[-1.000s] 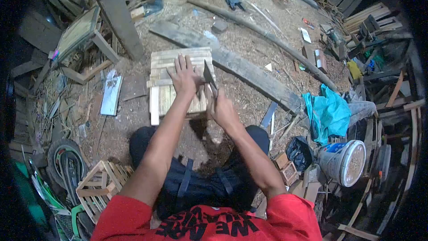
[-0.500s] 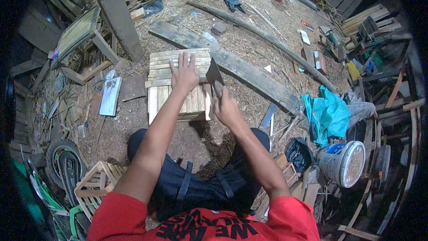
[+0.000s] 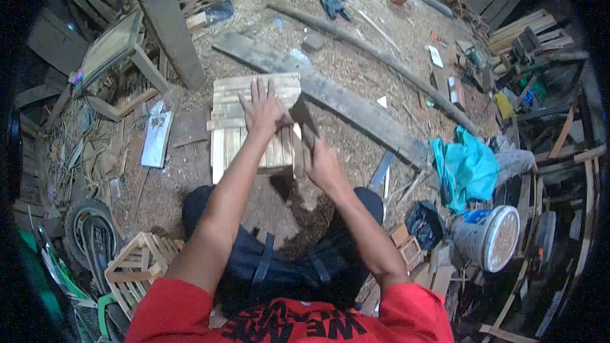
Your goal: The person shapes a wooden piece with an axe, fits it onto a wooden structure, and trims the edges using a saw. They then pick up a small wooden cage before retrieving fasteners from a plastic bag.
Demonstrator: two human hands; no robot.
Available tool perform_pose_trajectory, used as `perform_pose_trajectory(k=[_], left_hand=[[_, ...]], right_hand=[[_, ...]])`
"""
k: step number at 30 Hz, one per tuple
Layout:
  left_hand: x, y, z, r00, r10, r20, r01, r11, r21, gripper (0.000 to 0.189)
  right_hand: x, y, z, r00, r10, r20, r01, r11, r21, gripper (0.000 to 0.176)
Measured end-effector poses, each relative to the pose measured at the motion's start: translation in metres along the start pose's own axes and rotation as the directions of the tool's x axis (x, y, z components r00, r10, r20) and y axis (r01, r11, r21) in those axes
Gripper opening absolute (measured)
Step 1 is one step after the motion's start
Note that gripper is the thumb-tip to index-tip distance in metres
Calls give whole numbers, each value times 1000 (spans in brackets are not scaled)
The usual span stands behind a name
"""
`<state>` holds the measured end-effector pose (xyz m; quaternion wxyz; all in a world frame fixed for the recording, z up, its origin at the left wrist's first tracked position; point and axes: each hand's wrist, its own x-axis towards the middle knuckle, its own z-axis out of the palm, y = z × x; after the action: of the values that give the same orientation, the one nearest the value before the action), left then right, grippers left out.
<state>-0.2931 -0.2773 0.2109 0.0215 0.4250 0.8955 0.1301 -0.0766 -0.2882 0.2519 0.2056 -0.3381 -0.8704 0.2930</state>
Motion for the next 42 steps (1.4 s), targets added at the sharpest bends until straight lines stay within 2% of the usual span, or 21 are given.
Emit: perform_pose_trajectory(k=[2,5,6,9,10,13,14,16,18,19,21,22,23,27,28,31,35,36,37,39,42], left_hand=[[0,0,2,999,8,-32,-8,1000,18,64],[-4,0,0,997,11,-76,-10,1000,16,63],[-4,0,-1,998,13,-69,-12,1000,16,63],[-7,2,-3,996,23,-81,-21,999,28,63],[-7,1,-3,995,27,-91,-24,999,37,62],[-6,2,-6,998,12,-58,-10,999,33,62],[-7,2,-5,998,9,-59,-8,1000,29,62],[-7,2,-4,998,5,-61,-4,1000,24,62],[-6,3,-5,999,0,-48,1,1000,19,62],[-5,2,-5,999,-2,-45,3,1000,17,62],[-2,1,-3,998,10,-59,-9,1000,16,62],[-3,3,-5,998,11,-55,-10,1000,16,62],[-7,4,-4,999,30,-43,-29,999,27,62],[-8,1,-5,997,31,-67,-30,999,12,61],[-8,2,-5,997,29,-74,-27,999,23,61],[-8,2,-4,995,32,-93,-29,999,34,60],[-9,1,-6,997,29,-78,-26,999,37,60],[-8,2,-6,997,28,-78,-25,999,34,60],[-8,2,-5,997,27,-73,-25,999,30,60],[-6,1,0,995,27,-91,-26,1000,6,60],[-6,0,2,996,16,-82,-17,1000,-9,60]], right_hand=[[-4,-18,-4,989,-59,-137,69,995,68,40],[-6,-15,-9,999,34,-35,-32,997,71,47],[-6,-16,-9,999,47,-24,-46,998,33,42],[1,-9,-5,991,105,86,-101,994,-45,48],[4,-11,-7,994,60,92,-58,998,-20,51],[13,-36,-28,999,22,-40,-20,999,50,44],[15,-51,-38,986,-68,-154,87,989,122,38],[17,-72,-52,938,-119,-325,176,973,151,28],[14,-85,-57,920,-119,-373,179,975,130,20],[10,-55,-43,898,-246,-364,284,957,53,23],[1,-14,-9,961,-217,-173,202,974,-97,32],[2,2,-2,993,54,106,-50,998,-43,42],[0,14,3,981,149,128,-145,989,-41,49],[-12,4,-5,995,6,-102,6,993,120,40],[-13,-4,-12,993,-30,-115,40,995,87,40],[-15,3,-12,996,-30,-79,29,1000,-7,35],[3,0,-16,953,254,165,-234,963,-132,40],[10,-3,-20,957,249,151,-238,967,-89,37],[14,-8,-25,992,123,34,-123,992,3,36],[17,-22,-36,970,-106,-218,138,981,137,33],[14,-52,-59,973,-11,-230,46,988,149,32]])
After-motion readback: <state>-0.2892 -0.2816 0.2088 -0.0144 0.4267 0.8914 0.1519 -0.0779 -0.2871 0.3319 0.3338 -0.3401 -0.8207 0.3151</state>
